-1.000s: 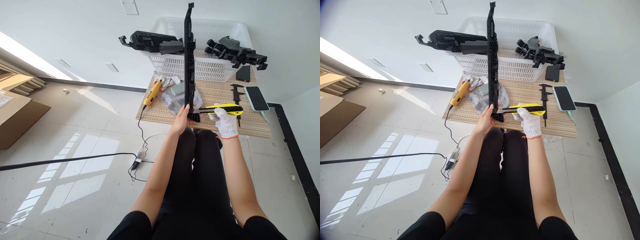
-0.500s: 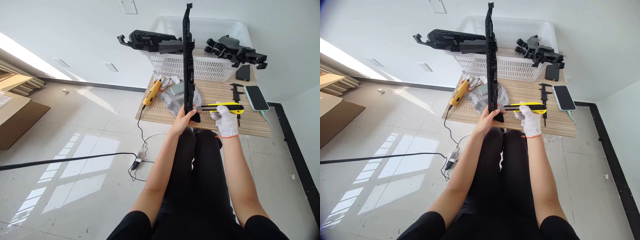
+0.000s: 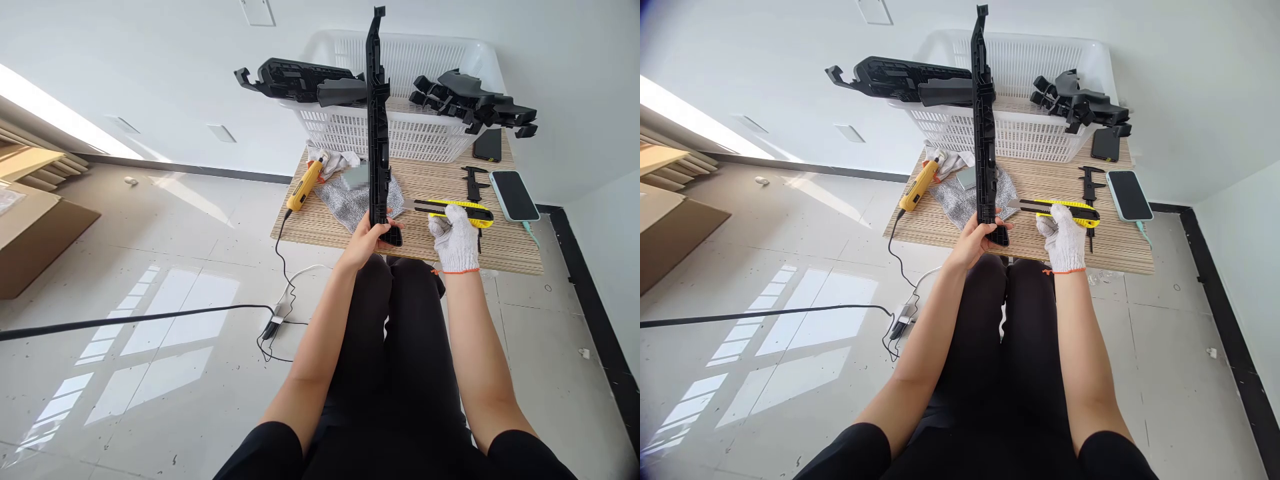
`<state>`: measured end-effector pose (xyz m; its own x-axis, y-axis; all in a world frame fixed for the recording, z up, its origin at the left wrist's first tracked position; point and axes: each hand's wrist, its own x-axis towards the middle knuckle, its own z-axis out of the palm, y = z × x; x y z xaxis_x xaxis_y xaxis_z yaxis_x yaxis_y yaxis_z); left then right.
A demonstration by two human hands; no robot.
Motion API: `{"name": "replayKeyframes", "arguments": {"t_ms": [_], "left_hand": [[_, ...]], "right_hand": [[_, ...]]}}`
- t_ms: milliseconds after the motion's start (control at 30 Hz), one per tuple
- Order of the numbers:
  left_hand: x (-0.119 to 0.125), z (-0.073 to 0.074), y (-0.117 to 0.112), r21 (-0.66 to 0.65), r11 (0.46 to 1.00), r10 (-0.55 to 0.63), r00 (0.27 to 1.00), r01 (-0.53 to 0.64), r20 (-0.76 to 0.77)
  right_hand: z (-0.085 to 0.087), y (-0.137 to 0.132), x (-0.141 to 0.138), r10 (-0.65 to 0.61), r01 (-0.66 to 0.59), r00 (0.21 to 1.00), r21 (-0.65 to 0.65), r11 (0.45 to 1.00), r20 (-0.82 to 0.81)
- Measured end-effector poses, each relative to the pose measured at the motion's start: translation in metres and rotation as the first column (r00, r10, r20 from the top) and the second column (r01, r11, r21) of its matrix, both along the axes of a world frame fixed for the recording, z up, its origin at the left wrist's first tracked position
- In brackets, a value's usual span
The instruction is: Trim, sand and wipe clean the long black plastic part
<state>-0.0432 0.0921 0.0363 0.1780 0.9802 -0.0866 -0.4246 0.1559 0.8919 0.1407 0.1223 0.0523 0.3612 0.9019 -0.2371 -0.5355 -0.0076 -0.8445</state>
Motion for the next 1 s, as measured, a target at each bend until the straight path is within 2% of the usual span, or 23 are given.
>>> {"name": "replayKeyframes", "arguments": {"t_ms": [533,667,1000], "left_hand": [[-0.0026,0.0017,-0.0011,-0.033,0.999,-0.016,0.993,0.020,0.115],[-0.0020,0.0039,-0.0016,-0.048,0.999,-0.003,0.996,0.007,0.087],[-0.0013,0.0023,-0.0010,-0.042,0.999,0.001,0.999,0.001,0.048]], "right_hand": [[-0.0050,0.0071,-0.0083,0.044,-0.044,0.998,-0.001,0.999,0.041],[-0.0069,0.0090,-0.0081,0.066,-0.066,0.997,0.003,0.998,0.046],[-0.0036,0.0070,-0.0083,0.101,-0.097,0.994,-0.091,0.991,0.047]]}}
